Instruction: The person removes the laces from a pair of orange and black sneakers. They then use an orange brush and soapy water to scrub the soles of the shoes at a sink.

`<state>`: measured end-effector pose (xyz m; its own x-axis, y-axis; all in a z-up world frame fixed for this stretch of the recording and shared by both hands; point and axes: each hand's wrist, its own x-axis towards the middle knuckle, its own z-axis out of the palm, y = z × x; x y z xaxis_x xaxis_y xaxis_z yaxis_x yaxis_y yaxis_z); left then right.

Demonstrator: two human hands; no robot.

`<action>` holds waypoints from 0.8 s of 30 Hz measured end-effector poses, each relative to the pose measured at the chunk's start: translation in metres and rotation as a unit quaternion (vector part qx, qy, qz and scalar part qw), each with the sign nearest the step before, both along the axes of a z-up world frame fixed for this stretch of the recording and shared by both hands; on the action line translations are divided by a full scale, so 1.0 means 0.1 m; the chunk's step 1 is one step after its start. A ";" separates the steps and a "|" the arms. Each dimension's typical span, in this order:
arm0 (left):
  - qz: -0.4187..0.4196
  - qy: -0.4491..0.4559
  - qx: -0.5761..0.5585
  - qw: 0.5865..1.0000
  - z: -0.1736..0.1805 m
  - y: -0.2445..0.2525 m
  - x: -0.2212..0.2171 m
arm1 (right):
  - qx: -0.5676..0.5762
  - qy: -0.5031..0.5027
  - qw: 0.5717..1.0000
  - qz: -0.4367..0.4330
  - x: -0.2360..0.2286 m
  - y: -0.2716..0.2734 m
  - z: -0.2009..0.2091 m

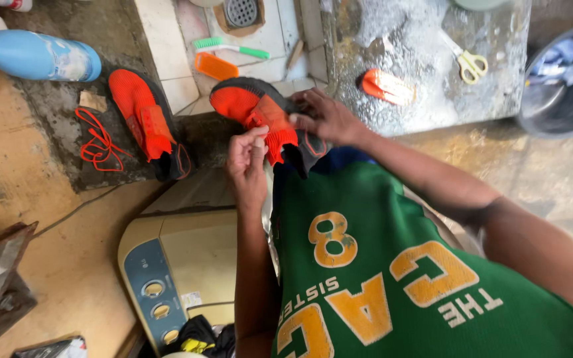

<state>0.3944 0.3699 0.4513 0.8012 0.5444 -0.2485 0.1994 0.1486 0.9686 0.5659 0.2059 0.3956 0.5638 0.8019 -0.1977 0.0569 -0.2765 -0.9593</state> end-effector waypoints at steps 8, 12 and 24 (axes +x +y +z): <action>-0.074 -0.101 0.076 0.989 -0.42 0.04 0.15 | -0.094 -0.200 0.975 0.017 -0.09 0.19 0.42; -0.090 -0.093 -0.031 0.991 -0.46 0.12 0.23 | -0.092 -0.293 0.950 0.064 0.00 0.28 0.41; -0.199 0.013 -0.005 0.980 -0.46 0.37 0.05 | -0.059 -0.192 0.978 -0.051 0.12 0.24 -0.04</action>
